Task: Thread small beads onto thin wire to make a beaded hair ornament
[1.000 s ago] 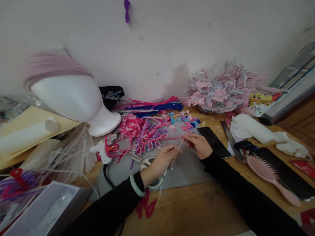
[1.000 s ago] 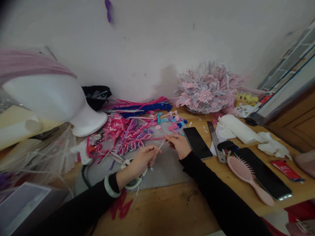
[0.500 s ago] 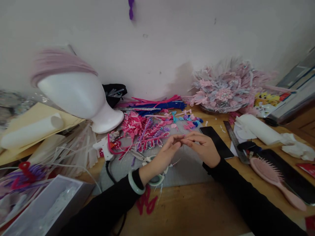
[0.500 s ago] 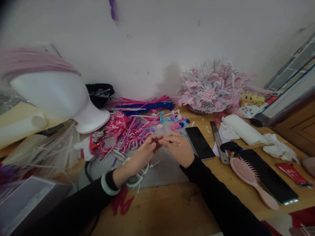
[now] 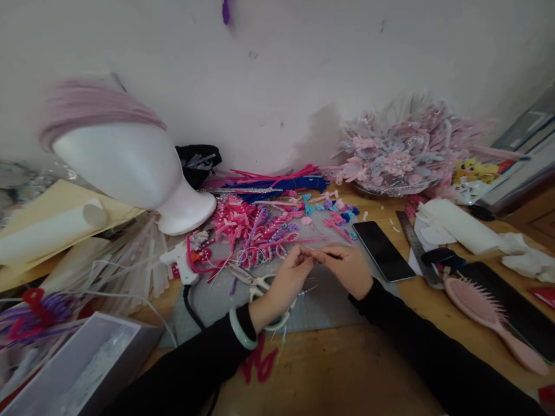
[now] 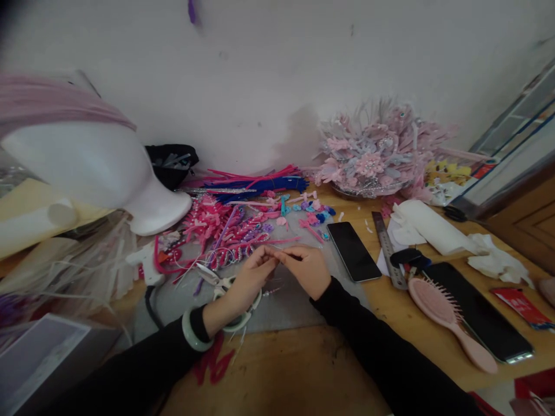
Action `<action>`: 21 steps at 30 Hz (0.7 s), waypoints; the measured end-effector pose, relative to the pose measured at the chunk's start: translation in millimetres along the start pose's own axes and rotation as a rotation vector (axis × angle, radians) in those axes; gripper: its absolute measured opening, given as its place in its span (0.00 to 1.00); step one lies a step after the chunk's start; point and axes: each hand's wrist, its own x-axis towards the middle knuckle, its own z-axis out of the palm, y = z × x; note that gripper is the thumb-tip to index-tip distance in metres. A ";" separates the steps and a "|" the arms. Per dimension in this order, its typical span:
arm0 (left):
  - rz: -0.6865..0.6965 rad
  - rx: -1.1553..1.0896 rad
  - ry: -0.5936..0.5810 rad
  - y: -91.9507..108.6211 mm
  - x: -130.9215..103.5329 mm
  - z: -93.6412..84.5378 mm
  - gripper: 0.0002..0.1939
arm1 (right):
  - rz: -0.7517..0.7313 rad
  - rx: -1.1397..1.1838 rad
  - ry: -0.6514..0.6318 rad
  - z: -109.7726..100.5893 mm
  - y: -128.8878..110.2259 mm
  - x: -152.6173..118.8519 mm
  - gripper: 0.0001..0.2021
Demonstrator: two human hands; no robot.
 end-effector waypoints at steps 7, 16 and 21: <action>0.111 0.143 0.033 -0.2 1.6 -1.2 0.05 | 0.112 -0.012 -0.006 1.4 5.9 3.3 0.10; 0.049 0.067 0.050 -2.8 3.7 -4.5 0.06 | -0.054 0.006 0.037 -12.6 10.2 10.8 0.09; 0.047 0.062 0.025 -2.5 3.1 -5.2 0.05 | -0.250 -0.161 -0.084 -15.5 8.9 9.9 0.10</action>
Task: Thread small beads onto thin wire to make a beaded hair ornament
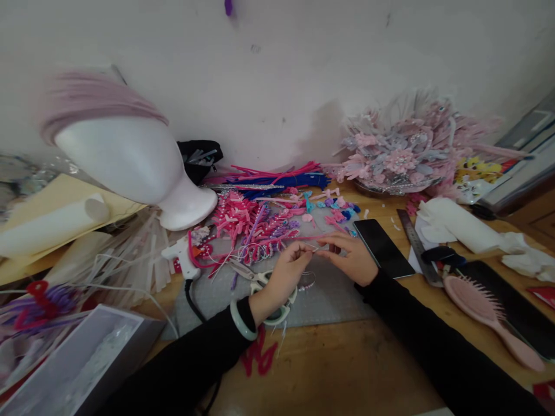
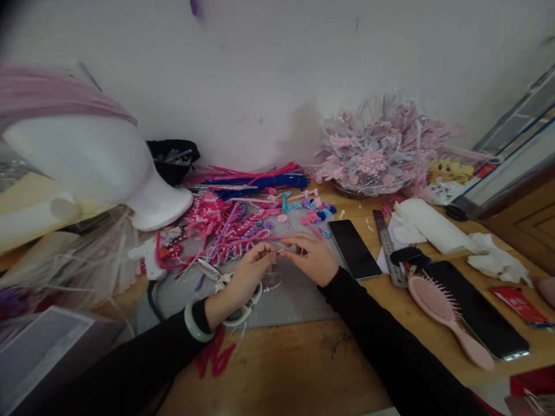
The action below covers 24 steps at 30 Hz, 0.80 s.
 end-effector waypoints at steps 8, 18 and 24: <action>0.044 0.044 -0.021 0.8 0.1 -0.2 0.04 | -0.124 -0.118 -0.105 4.2 5.0 -2.1 0.08; 0.080 0.153 -0.025 -0.7 -1.4 1.0 0.03 | -0.092 -0.121 -0.120 5.2 1.3 -3.9 0.04; 0.109 0.191 -0.027 -4.9 -0.8 -0.1 0.04 | 0.001 -0.100 -0.120 6.3 -3.3 -3.7 0.06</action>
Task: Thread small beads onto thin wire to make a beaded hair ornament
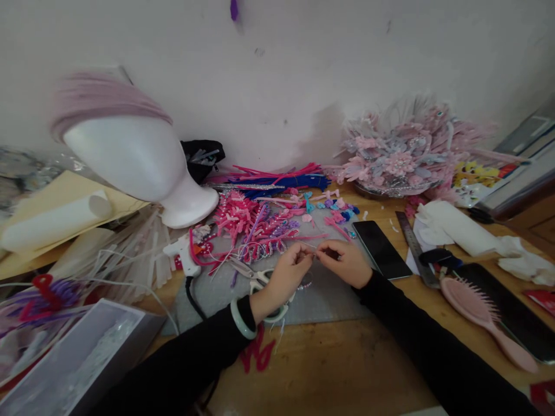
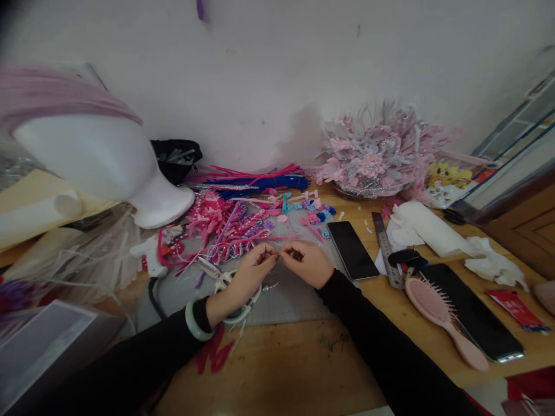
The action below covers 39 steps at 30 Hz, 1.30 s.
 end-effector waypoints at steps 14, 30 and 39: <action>0.029 0.108 -0.049 -1.6 -3.3 -1.8 0.04 | -0.031 -0.126 0.029 8.8 1.7 -1.0 0.08; 0.089 0.230 0.024 0.2 -1.1 -2.5 0.08 | 0.049 -0.088 0.020 6.5 6.0 1.8 0.15; 0.081 -0.120 0.075 -10.8 8.5 -7.8 0.01 | -0.150 -0.327 0.211 20.5 -29.7 8.4 0.11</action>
